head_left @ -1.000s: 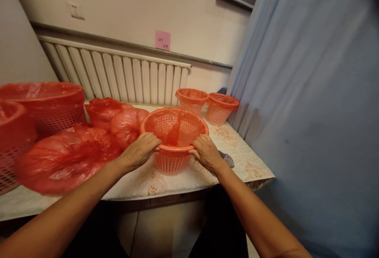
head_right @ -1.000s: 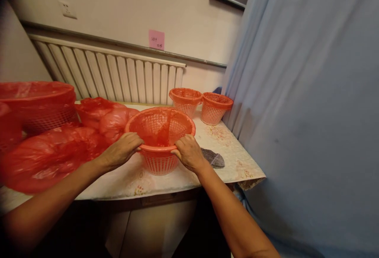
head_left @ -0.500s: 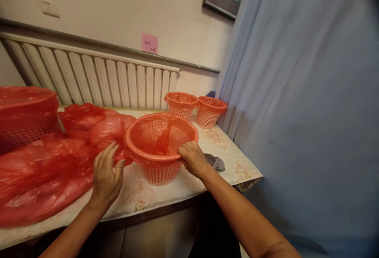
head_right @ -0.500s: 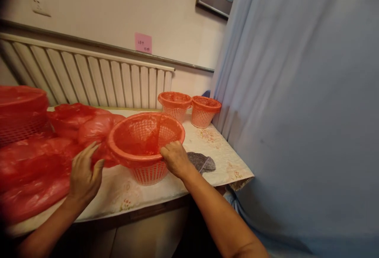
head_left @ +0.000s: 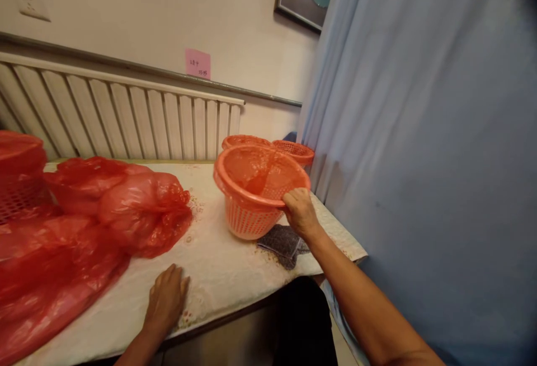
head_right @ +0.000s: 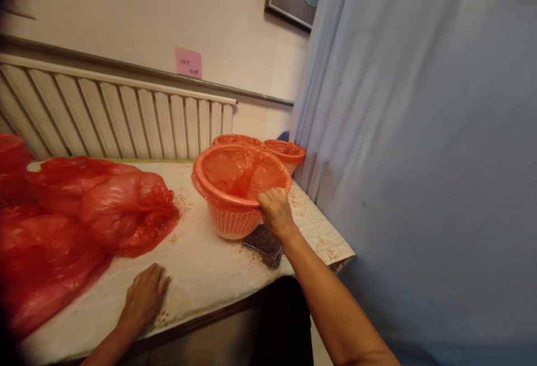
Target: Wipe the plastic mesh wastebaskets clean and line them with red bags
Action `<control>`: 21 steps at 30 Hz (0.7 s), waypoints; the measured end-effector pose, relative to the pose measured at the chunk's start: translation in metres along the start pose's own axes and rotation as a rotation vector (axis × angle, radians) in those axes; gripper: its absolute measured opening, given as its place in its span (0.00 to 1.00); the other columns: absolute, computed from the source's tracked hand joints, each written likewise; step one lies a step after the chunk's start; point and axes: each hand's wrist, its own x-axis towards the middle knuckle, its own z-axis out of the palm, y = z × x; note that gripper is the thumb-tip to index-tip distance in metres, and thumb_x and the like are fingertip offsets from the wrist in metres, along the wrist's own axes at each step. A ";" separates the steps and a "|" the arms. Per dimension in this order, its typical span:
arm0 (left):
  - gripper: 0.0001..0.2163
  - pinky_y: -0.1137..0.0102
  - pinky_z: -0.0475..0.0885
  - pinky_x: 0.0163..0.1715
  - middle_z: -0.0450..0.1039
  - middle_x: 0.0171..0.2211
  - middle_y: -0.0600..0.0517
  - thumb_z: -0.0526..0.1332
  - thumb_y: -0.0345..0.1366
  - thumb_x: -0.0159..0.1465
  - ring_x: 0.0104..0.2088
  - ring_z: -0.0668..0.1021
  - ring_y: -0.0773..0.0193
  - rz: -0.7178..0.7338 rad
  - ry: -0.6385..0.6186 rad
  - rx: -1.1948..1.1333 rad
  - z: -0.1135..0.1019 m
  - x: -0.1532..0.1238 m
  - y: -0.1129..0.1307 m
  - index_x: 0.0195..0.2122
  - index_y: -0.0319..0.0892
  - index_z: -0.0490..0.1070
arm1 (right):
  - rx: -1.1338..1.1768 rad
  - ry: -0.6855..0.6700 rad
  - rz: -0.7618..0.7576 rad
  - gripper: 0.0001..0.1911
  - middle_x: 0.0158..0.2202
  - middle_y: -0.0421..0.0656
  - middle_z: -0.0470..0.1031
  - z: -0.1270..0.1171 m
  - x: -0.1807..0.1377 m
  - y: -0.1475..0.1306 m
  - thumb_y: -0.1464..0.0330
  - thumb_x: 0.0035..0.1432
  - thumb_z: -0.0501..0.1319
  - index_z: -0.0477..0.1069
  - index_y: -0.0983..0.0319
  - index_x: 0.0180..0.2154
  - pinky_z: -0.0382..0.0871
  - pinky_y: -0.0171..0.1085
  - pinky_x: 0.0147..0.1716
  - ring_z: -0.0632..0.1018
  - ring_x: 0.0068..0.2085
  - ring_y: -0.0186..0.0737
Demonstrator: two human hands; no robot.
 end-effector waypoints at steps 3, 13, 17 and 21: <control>0.23 0.53 0.61 0.56 0.65 0.59 0.35 0.43 0.40 0.68 0.59 0.66 0.45 0.049 0.009 0.068 0.004 -0.003 0.011 0.54 0.33 0.68 | -0.084 -0.004 0.053 0.11 0.27 0.43 0.68 -0.006 -0.004 0.041 0.72 0.62 0.55 0.64 0.61 0.26 0.52 0.39 0.37 0.65 0.33 0.41; 0.22 0.55 0.62 0.55 0.65 0.60 0.38 0.45 0.40 0.66 0.60 0.67 0.47 0.065 0.020 0.112 0.007 -0.003 0.007 0.55 0.38 0.69 | -0.288 -0.108 0.244 0.09 0.28 0.43 0.71 0.013 -0.039 0.145 0.72 0.60 0.56 0.65 0.61 0.26 0.50 0.39 0.37 0.66 0.33 0.40; 0.23 0.54 0.62 0.56 0.65 0.60 0.38 0.45 0.40 0.66 0.60 0.67 0.47 0.076 0.047 0.133 0.014 -0.004 0.005 0.55 0.36 0.69 | -0.351 -0.189 0.279 0.07 0.28 0.44 0.72 0.028 -0.051 0.167 0.71 0.59 0.58 0.67 0.62 0.28 0.50 0.39 0.37 0.67 0.34 0.40; 0.23 0.54 0.64 0.54 0.65 0.60 0.36 0.46 0.39 0.65 0.59 0.68 0.46 0.101 0.051 0.124 0.018 -0.003 0.001 0.55 0.34 0.69 | -0.376 -0.220 0.293 0.06 0.28 0.44 0.73 0.042 -0.057 0.180 0.72 0.58 0.59 0.68 0.62 0.28 0.48 0.39 0.35 0.67 0.33 0.40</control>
